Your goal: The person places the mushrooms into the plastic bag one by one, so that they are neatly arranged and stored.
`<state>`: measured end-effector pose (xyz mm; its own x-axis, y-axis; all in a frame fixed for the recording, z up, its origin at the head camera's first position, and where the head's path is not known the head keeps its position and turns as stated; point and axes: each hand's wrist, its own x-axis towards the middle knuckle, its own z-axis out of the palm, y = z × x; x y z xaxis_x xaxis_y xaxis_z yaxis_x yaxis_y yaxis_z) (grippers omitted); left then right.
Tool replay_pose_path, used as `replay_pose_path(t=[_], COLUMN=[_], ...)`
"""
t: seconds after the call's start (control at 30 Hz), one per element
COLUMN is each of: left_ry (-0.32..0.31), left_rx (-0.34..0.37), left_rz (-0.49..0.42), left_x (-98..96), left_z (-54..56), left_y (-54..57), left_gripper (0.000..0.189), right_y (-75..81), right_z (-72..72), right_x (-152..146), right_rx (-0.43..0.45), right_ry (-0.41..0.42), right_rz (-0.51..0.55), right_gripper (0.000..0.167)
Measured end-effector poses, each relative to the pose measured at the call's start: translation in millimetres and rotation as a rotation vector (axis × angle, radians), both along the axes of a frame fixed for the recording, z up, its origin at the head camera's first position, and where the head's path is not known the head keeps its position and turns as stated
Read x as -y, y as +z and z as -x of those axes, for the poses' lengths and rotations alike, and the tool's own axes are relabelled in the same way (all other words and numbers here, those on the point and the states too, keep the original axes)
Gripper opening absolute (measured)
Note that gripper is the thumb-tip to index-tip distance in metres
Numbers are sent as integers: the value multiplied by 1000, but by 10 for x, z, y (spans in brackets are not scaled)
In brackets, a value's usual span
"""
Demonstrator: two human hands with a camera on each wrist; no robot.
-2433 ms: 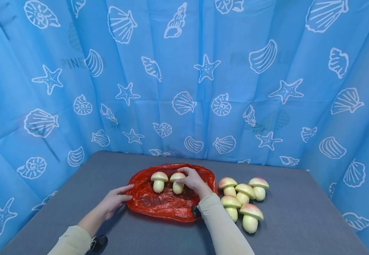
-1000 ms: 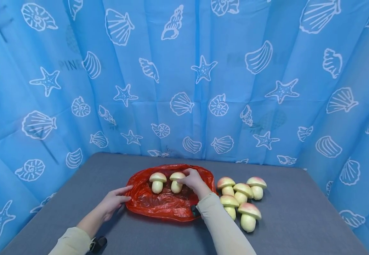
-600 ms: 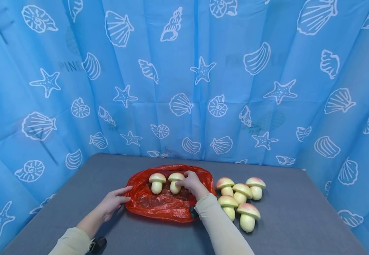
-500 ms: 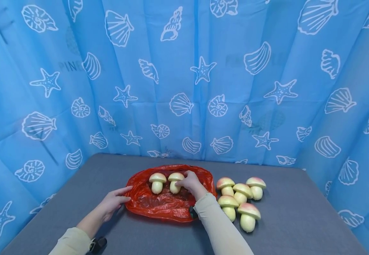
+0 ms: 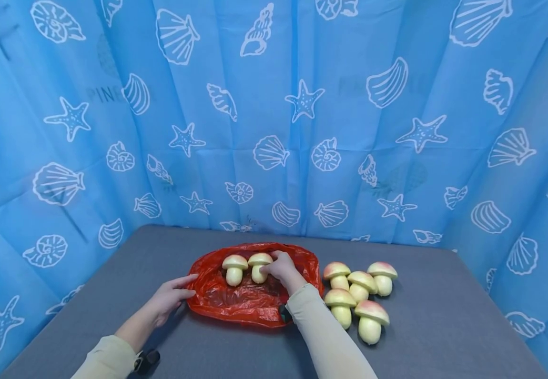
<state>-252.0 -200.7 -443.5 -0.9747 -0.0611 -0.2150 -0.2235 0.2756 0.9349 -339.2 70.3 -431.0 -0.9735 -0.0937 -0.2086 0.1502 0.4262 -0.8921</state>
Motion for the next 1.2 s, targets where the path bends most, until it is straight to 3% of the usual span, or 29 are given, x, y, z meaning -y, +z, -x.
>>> replay_pose_path(t=[0.47, 0.67, 1.2], left_ry=[-7, 2, 5], left_rx=[11, 15, 9], left_rz=[-10, -4, -17], left_x=[-5, -6, -6], left_z=[-5, -6, -10], left_y=[9, 0, -16], left_gripper=[51, 51, 50], right_y=[127, 245, 544], right_z=[-100, -138, -287], right_x=[-125, -238, -555], right_rx=[15, 27, -13], right_ry=[-24, -22, -1], right_rz=[39, 29, -17], right_gripper=[55, 60, 52])
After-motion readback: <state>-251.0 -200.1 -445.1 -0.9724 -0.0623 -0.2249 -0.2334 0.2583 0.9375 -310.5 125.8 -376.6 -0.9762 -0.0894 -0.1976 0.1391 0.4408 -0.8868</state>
